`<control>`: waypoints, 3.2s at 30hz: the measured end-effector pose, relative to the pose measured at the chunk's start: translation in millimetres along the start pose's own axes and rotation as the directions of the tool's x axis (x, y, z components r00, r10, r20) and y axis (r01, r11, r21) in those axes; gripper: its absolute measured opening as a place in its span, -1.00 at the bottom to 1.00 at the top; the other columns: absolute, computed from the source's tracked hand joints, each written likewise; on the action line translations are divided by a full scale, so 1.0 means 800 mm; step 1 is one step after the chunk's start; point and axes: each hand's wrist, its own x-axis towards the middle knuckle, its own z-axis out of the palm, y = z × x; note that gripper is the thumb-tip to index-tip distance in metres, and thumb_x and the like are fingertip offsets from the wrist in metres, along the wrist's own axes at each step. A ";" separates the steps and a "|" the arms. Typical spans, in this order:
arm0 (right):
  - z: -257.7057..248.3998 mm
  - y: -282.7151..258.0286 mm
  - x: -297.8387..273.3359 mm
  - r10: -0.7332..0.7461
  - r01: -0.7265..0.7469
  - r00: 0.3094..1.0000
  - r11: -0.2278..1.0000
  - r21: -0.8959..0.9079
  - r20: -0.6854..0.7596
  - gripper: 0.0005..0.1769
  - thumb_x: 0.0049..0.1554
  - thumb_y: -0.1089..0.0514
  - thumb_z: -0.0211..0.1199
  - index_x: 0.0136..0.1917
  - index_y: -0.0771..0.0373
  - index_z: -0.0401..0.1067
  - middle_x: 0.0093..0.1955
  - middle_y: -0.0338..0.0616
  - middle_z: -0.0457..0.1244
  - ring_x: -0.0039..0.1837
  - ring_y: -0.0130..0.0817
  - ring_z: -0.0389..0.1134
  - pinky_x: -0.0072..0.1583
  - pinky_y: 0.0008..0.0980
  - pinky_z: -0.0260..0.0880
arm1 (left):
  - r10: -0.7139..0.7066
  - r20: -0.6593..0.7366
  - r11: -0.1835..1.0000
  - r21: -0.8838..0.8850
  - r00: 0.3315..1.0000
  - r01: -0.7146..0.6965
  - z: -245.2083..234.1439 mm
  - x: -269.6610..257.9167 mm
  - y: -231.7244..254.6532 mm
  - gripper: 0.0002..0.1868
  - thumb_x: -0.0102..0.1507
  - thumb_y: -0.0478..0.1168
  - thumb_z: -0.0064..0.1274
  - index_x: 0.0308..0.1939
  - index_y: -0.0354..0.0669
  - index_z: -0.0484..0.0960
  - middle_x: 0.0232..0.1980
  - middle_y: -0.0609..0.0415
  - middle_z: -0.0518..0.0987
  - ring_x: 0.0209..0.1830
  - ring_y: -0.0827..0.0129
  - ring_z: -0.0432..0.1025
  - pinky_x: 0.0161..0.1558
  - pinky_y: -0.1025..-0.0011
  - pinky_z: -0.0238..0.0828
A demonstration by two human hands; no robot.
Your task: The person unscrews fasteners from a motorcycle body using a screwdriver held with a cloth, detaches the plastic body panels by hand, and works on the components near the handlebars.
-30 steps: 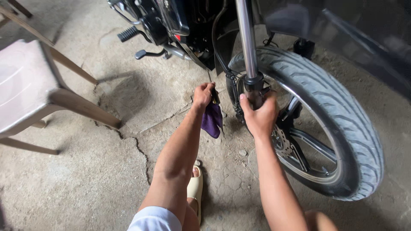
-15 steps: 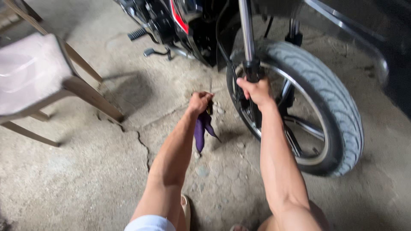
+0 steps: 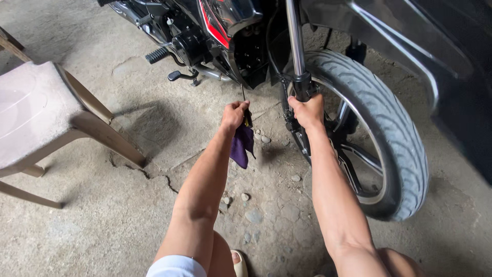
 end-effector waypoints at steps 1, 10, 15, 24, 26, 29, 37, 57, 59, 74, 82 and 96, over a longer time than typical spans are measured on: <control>0.005 -0.002 0.001 0.001 -0.001 1.000 1.000 0.001 -0.003 -0.82 0.03 0.24 0.39 -0.34 0.24 0.42 -0.49 -0.27 0.24 -0.49 -0.53 0.26 -0.39 -0.44 0.24 | 0.001 0.003 1.000 0.002 1.000 -0.001 -0.003 0.005 -0.006 -0.61 0.32 0.00 0.15 -0.11 -0.33 0.71 -0.31 0.04 0.67 -0.36 0.37 0.50 -0.21 0.33 0.49; 0.023 -0.004 0.000 0.029 -0.065 0.969 0.988 0.141 0.245 -0.80 -0.01 0.27 0.40 -0.26 0.24 0.36 -0.41 -0.32 0.23 -0.45 -0.54 0.24 -0.38 -0.47 0.24 | 0.076 -0.104 0.990 0.123 0.992 -0.063 -0.026 0.013 -0.056 -0.61 0.33 -0.01 0.16 -0.11 -0.33 0.76 -0.30 0.09 0.69 -0.33 0.52 0.48 -0.22 0.47 0.41; 0.037 -0.008 -0.043 -0.488 0.473 0.823 0.872 -0.127 -0.291 -0.48 -0.04 0.25 0.35 0.15 0.44 0.27 0.04 -0.04 0.23 0.11 -0.27 0.29 0.17 -0.12 0.26 | -0.024 0.017 0.971 -0.237 1.000 0.028 0.003 0.005 -0.035 -0.68 0.26 -0.07 0.26 -0.21 -0.32 0.71 -0.34 0.03 0.70 -0.54 0.47 0.39 -0.44 0.47 0.35; 0.120 0.105 -0.073 -0.463 0.400 0.884 0.680 -0.614 0.062 -0.66 0.33 0.16 0.14 0.33 0.32 0.31 0.37 0.00 0.15 0.34 -0.09 0.20 0.33 0.02 0.28 | -0.090 0.038 0.955 -0.281 0.995 0.097 0.062 0.018 -0.023 -0.65 0.22 -0.02 0.34 -0.36 -0.22 0.61 -0.42 0.13 0.58 -0.58 0.51 0.34 -0.51 0.51 0.28; 0.139 0.109 -0.055 -0.322 0.305 0.943 0.748 -0.589 0.080 -0.55 0.25 0.10 0.17 0.32 0.38 0.25 0.36 0.16 0.10 0.34 0.06 0.14 0.21 0.03 0.30 | -0.095 0.051 0.941 -0.320 0.994 0.106 0.069 0.029 -0.020 -0.68 0.19 -0.04 0.35 -0.35 -0.21 0.62 -0.41 0.13 0.59 -0.58 0.50 0.36 -0.51 0.49 0.31; 0.143 0.114 -0.034 -0.248 0.220 0.968 0.744 -0.631 0.045 -0.47 0.16 0.09 0.16 0.33 0.36 0.20 0.38 0.27 0.08 0.34 0.21 0.14 0.15 0.06 0.32 | -0.098 0.035 0.932 -0.347 0.995 0.104 0.074 0.039 -0.018 -0.70 0.19 -0.04 0.33 -0.35 -0.20 0.64 -0.39 0.13 0.61 -0.58 0.50 0.36 -0.50 0.49 0.32; 0.167 0.237 0.012 -0.062 0.035 0.989 0.981 -0.193 -0.136 -0.62 0.36 0.11 0.06 0.41 0.21 0.27 0.24 0.15 0.33 0.25 0.07 0.38 0.24 -0.09 0.36 | -0.117 -0.028 0.960 -0.259 0.993 0.106 0.099 0.072 -0.035 -0.71 0.25 -0.07 0.30 -0.27 -0.27 0.70 -0.34 0.13 0.63 -0.44 0.51 0.42 -0.40 0.53 0.37; 0.172 0.270 0.049 0.274 -0.259 0.960 0.949 0.178 -0.062 -0.58 0.38 -0.08 -0.03 0.36 0.14 0.35 0.32 -0.01 0.26 0.35 -0.19 0.28 0.35 -0.19 0.25 | -0.115 -0.081 0.980 -0.172 0.990 0.099 0.109 0.084 -0.025 -0.60 0.25 -0.15 0.25 0.13 -0.23 0.72 -0.13 0.07 0.75 -0.54 0.54 0.39 -0.46 0.53 0.41; 0.173 0.275 0.049 0.312 -0.299 0.948 0.937 0.180 -0.052 -0.56 0.37 -0.11 -0.05 0.38 0.13 0.33 0.34 -0.03 0.24 0.37 -0.20 0.26 0.36 -0.19 0.23 | -0.107 -0.076 0.979 -0.180 0.991 0.092 0.109 0.086 -0.027 -0.60 0.25 -0.15 0.25 0.14 -0.23 0.71 -0.13 0.07 0.74 -0.53 0.55 0.39 -0.46 0.54 0.42; 0.181 0.319 0.057 0.392 -0.378 0.919 0.853 0.359 0.036 -0.47 0.34 -0.22 -0.01 0.45 0.06 0.28 0.44 -0.09 0.20 0.44 -0.23 0.21 0.42 -0.20 0.19 | -0.090 -0.087 0.982 -0.171 0.992 0.074 0.114 0.090 -0.031 -0.59 0.26 -0.14 0.25 0.14 -0.27 0.71 -0.12 0.05 0.75 -0.49 0.55 0.43 -0.46 0.53 0.42; 0.174 0.300 0.055 0.448 -0.448 0.890 0.832 0.326 0.081 -0.40 0.31 -0.30 -0.06 0.49 -0.02 0.20 0.52 -0.12 0.11 0.53 -0.19 0.11 0.47 -0.12 0.10 | -0.122 -0.103 0.981 -0.163 0.987 0.104 0.113 0.083 -0.022 -0.58 0.25 -0.15 0.24 0.15 -0.26 0.69 -0.09 0.04 0.75 -0.48 0.55 0.46 -0.44 0.53 0.44; 0.172 0.302 0.055 0.405 -0.400 0.912 0.841 0.365 0.068 -0.53 0.34 -0.18 -0.04 0.40 0.04 0.28 0.37 -0.20 0.21 0.40 -0.33 0.20 0.38 -0.25 0.20 | -0.149 -0.109 0.986 -0.098 0.983 0.138 0.113 0.081 -0.016 -0.57 0.25 -0.11 0.25 0.13 -0.26 0.72 -0.12 0.02 0.74 -0.49 0.50 0.41 -0.43 0.52 0.43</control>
